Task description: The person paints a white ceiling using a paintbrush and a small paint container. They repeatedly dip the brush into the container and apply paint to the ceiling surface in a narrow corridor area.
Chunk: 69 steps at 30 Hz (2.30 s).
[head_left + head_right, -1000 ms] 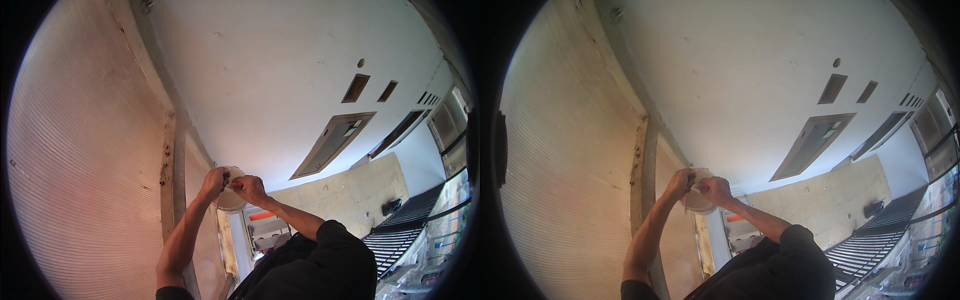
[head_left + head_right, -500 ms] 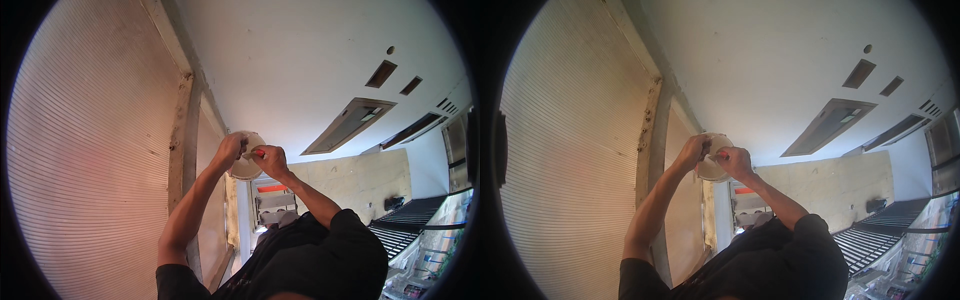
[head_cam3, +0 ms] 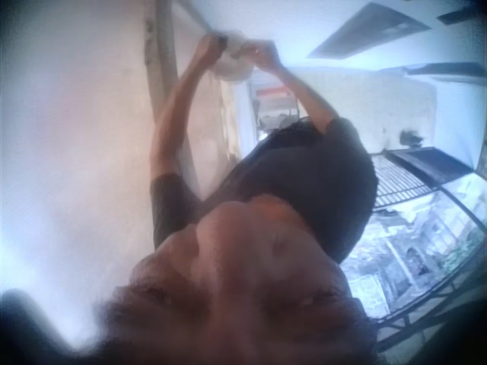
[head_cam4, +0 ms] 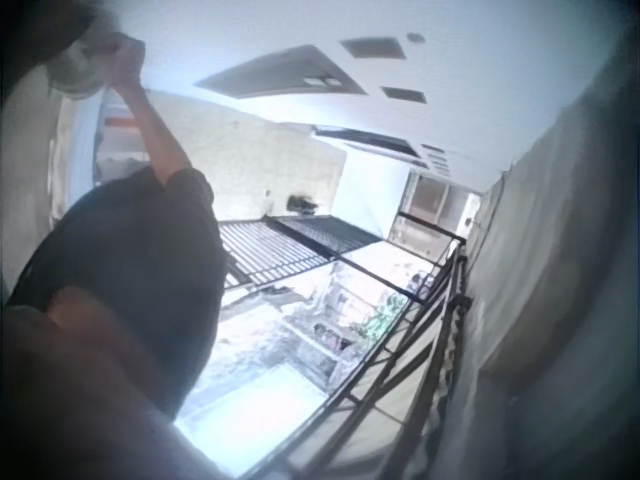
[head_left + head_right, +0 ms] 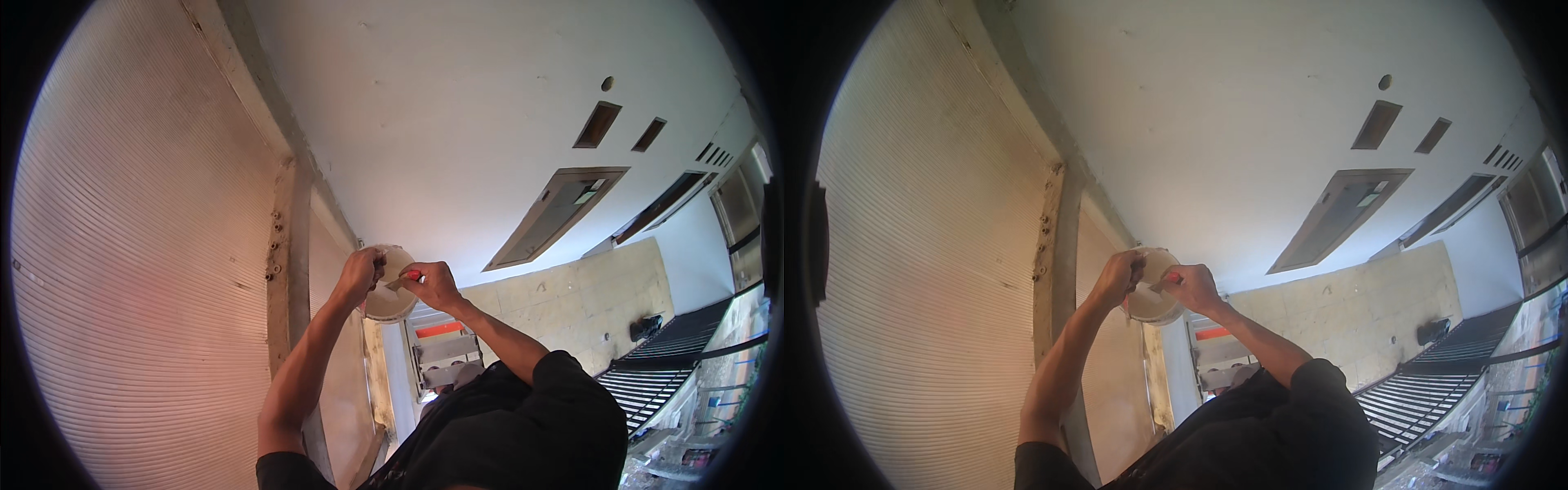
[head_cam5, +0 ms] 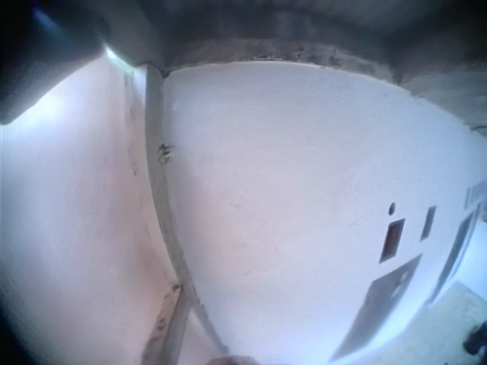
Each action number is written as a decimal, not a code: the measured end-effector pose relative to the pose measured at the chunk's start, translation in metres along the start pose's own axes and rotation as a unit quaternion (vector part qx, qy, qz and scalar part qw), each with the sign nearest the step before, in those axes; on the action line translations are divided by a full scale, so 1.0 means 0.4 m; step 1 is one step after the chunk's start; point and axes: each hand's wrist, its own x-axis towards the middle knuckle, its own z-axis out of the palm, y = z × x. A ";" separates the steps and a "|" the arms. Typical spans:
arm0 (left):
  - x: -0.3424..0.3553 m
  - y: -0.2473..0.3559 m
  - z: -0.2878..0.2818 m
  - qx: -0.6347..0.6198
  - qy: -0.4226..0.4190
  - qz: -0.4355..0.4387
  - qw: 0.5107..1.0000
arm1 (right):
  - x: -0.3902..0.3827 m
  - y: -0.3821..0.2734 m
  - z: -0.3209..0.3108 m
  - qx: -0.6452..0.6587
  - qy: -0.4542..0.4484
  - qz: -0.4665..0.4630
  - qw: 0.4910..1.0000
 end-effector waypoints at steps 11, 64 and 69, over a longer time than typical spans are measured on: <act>0.002 0.000 0.002 -0.020 -0.010 -0.005 1.000 | 0.017 0.007 0.051 -0.135 0.109 -0.146 0.974; -0.019 0.027 0.002 -0.041 0.010 -0.014 0.999 | 0.513 0.131 -0.575 0.057 0.658 -0.154 0.735; -0.015 0.025 -0.002 -0.053 -0.002 -0.025 0.998 | 0.573 0.037 -0.290 0.018 0.568 -0.150 0.809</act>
